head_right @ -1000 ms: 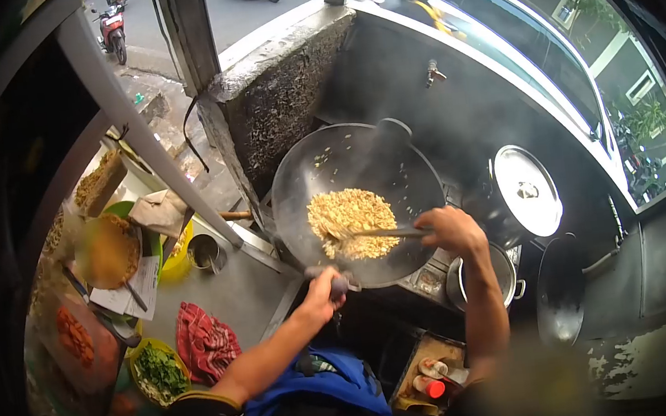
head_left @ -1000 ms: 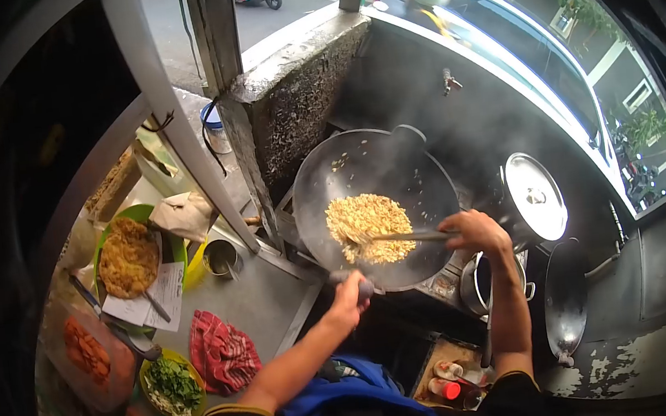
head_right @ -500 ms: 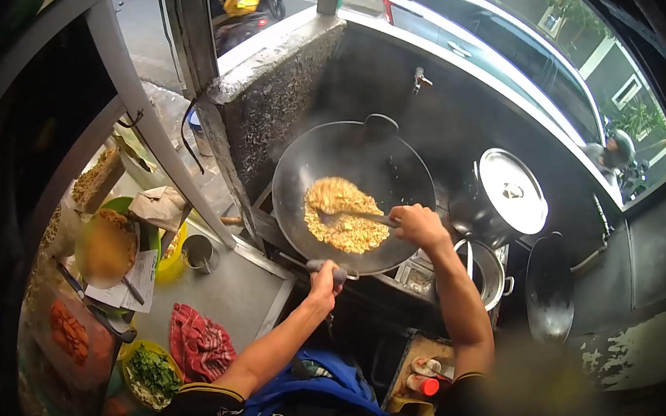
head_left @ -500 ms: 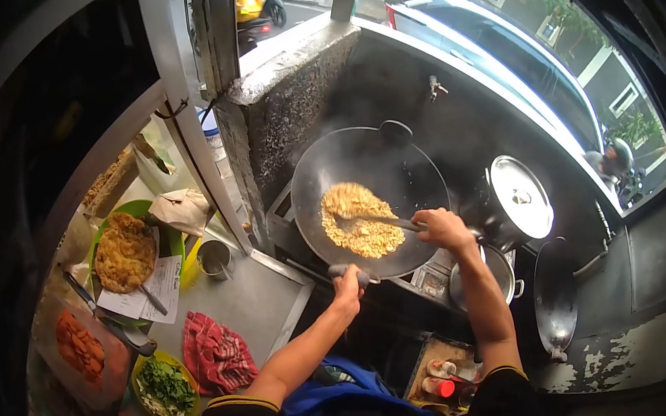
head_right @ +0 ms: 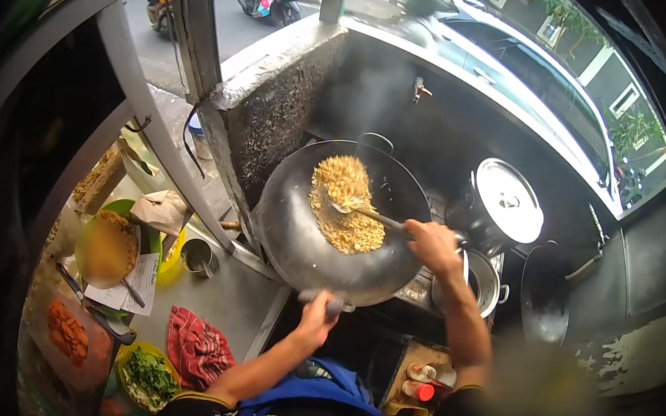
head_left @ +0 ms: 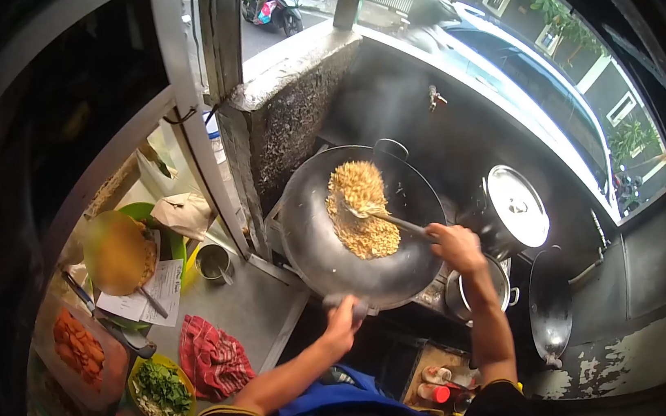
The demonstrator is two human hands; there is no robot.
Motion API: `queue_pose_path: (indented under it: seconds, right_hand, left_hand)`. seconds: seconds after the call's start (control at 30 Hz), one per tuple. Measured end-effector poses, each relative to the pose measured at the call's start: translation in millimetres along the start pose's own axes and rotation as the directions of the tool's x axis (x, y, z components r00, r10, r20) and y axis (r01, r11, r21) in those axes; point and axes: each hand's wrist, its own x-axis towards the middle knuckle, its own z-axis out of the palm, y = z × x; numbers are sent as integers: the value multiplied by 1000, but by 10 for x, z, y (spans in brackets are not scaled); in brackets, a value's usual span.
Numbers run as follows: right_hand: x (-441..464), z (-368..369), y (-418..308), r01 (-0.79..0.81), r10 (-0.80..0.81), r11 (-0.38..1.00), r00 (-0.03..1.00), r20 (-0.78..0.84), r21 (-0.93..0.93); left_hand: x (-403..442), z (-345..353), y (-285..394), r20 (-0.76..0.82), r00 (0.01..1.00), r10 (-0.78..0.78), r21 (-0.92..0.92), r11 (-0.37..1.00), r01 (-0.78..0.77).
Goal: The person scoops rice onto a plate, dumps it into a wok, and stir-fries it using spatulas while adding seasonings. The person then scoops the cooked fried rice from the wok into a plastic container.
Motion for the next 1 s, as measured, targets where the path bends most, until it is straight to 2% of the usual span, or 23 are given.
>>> queue_pose_path:
  seconds: [0.1,0.13,0.17,0.23,0.3,0.33,0.37,0.4,0.43,0.47,0.5,0.57,0.6,0.63,0.67,0.7,0.77,0.83,0.87,0.9,0.93,0.97,1.0]
  right_hand:
    - [-495,-632,73,-16,23,998,991,135,-55]
    - [-561,-810,-7,-23,35,998,977,211,-58]
    - [-467,-732,-19,-16,29,998,977,213,-61]
    - [-190,-296,-9,145,-153,988,966,206,58]
    - [161,284,-64,60,-70,992,993,95,108]
    - [200,455,1,61,-67,990,997,42,130]
    - [223,528,59,64,-61,986,998,-22,153]
    - [82,307,45,25,-25,997,1000,-10,70]
    - [-136,-73,-39,-14,14,1000,1000,18,-12]
    - [-317,-207,94,86,-88,995,996,-35,-52]
    - [-472,-435,86,61,-58,997,997,46,-51]
    - [-569,-728,-15,38,-12,994,969,248,-102]
    - [-508,-656,-65,77,-52,994,961,273,-84]
    - [-367,-484,-126,50,-35,997,969,246,-56]
    - [-192,-219,-176,21,-15,999,975,220,-25]
    - [-20,109,-180,36,-39,999,990,133,26]
    - [131,620,-109,-68,73,983,997,-25,169]
    - [-39,732,-56,-77,118,961,983,-141,267]
    - [-183,775,-3,-84,126,959,982,-140,271]
    - [-322,790,33,-12,134,896,960,-245,443]
    - [-438,793,57,74,160,804,928,-335,590]
    - [-540,797,64,-35,241,659,956,-166,751]
    - [-589,862,111,-94,251,465,967,-29,881]
  left_hand:
    - [-489,-258,31,-131,945,-300,-48,954,296]
    - [-456,-187,88,-60,971,-231,-50,972,228]
    - [-347,-22,202,20,989,-146,-59,987,147]
    - [270,219,273,37,999,-8,-65,998,10]
    - [719,277,202,-65,990,124,111,987,-116]
    - [609,305,165,-128,985,115,124,987,-99]
    - [479,155,70,49,992,113,71,991,-117]
    - [311,36,-33,43,995,91,19,996,-92]
    - [-28,-80,-31,2,1000,23,-17,1000,-23]
    - [-223,-226,-34,-60,993,-100,-22,995,99]
    - [-267,-354,-72,-100,965,-245,-80,968,237]
    - [-294,-208,27,-8,985,-170,-110,980,169]
    - [-214,-34,160,38,993,-110,-116,987,113]
    - [33,98,202,84,995,-50,-130,990,61]
    - [287,194,231,77,997,-11,-27,1000,14]
    - [507,292,192,-80,992,96,66,994,-91]
    - [517,241,158,-3,993,119,124,985,-118]
    - [245,79,10,2,997,74,97,992,-74]
    - [76,19,-39,-99,995,11,91,996,-1]
    - [-13,-27,-34,-202,978,-50,82,994,68]
    - [-12,-11,-28,-233,968,-96,9,995,101]
    - [27,-6,13,-130,989,-71,42,996,77]
    - [192,71,77,-118,993,24,30,999,-21]
